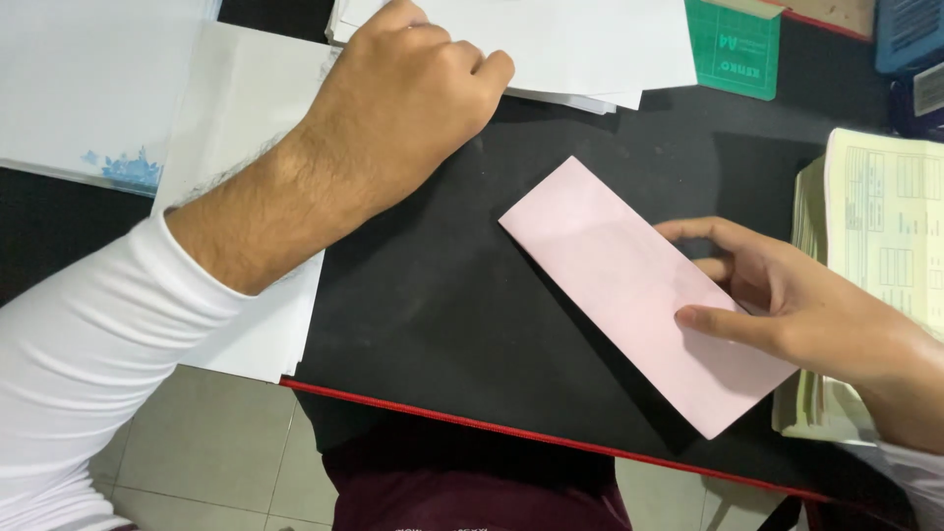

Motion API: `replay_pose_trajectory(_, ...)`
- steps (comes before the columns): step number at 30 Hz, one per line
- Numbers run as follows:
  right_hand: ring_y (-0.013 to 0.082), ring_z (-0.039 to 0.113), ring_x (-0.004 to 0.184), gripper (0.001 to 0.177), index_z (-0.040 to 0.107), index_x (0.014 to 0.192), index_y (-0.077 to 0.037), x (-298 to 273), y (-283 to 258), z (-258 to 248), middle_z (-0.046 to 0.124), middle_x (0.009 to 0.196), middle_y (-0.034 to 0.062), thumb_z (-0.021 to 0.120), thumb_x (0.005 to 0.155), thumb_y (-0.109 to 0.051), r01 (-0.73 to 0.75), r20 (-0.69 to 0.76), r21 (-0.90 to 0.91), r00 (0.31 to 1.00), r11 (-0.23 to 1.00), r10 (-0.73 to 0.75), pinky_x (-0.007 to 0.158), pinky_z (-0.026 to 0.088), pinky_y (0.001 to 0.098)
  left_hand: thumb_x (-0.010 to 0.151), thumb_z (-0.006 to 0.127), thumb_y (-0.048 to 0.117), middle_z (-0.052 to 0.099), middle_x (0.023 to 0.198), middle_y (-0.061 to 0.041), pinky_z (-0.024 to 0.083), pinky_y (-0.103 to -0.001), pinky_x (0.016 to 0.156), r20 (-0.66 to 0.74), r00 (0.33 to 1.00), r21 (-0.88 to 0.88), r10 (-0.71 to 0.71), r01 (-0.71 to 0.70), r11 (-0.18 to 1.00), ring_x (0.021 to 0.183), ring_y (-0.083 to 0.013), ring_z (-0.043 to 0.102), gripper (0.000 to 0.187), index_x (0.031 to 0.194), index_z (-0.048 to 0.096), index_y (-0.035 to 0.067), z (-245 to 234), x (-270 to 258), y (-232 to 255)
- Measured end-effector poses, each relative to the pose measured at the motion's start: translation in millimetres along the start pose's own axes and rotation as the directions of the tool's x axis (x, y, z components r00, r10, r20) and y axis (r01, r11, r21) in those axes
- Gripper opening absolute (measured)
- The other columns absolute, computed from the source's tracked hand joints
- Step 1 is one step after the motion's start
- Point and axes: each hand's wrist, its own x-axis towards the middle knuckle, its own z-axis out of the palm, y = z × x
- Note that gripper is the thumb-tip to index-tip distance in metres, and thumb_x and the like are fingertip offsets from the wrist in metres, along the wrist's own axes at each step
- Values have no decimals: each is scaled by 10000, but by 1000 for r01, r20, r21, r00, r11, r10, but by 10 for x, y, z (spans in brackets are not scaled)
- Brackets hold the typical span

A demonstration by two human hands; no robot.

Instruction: Folding different colored papers and preparing envelopes for mailing

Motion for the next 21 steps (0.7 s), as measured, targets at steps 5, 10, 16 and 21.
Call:
replay_pose_trajectory(5, 312, 767, 609, 836, 417, 1590, -264, 104, 208, -71, 795, 1024, 154, 636, 834, 18, 230, 96, 273, 960, 934, -264, 400, 607, 404, 1148, 747, -38, 381, 720, 69, 405, -264, 617, -286, 956, -19, -67, 64, 998, 609, -115, 389, 487, 833, 458, 195, -692, -93, 35)
replay_pose_trajectory(10, 253, 649, 1243, 634, 541, 1421, 6, 154, 575, -204, 658, 1322, 125, 640, 799, 78, 404, -373, -81, 835, 911, -404, 1024, 552, 369, 1082, 674, 39, 785, 1121, -160, 674, -339, 927, -419, 905, -276, 77, -207, 939, 1001, -260, 803, 125, 1095, 798, 30, -1298, -324, 332)
replay_pose_trajectory(16, 369, 763, 535, 797, 797, 948, 55, 263, 789, -320, 799, 745, 227, 481, 1102, -660, 256, 233, 619, 843, 742, -485, 318, 482, 328, 1009, 520, 12, 763, 1081, -175, 646, -368, 954, -414, 883, -321, 222, -370, 872, 966, -290, 768, 263, 1057, 778, 13, -1320, -673, 753)
replay_pose_trajectory(21, 387, 719, 588, 423, 809, 1212, 95, -9, 430, -16, 815, 833, 274, 580, 969, -165, 137, 77, 175, 985, 975, -152, 441, 508, 430, 953, 728, 290, 733, 1135, -151, 528, -505, 1094, -253, 947, -566, 199, -312, 764, 1064, -272, 712, 291, 1104, 732, 41, -1382, -718, 769)
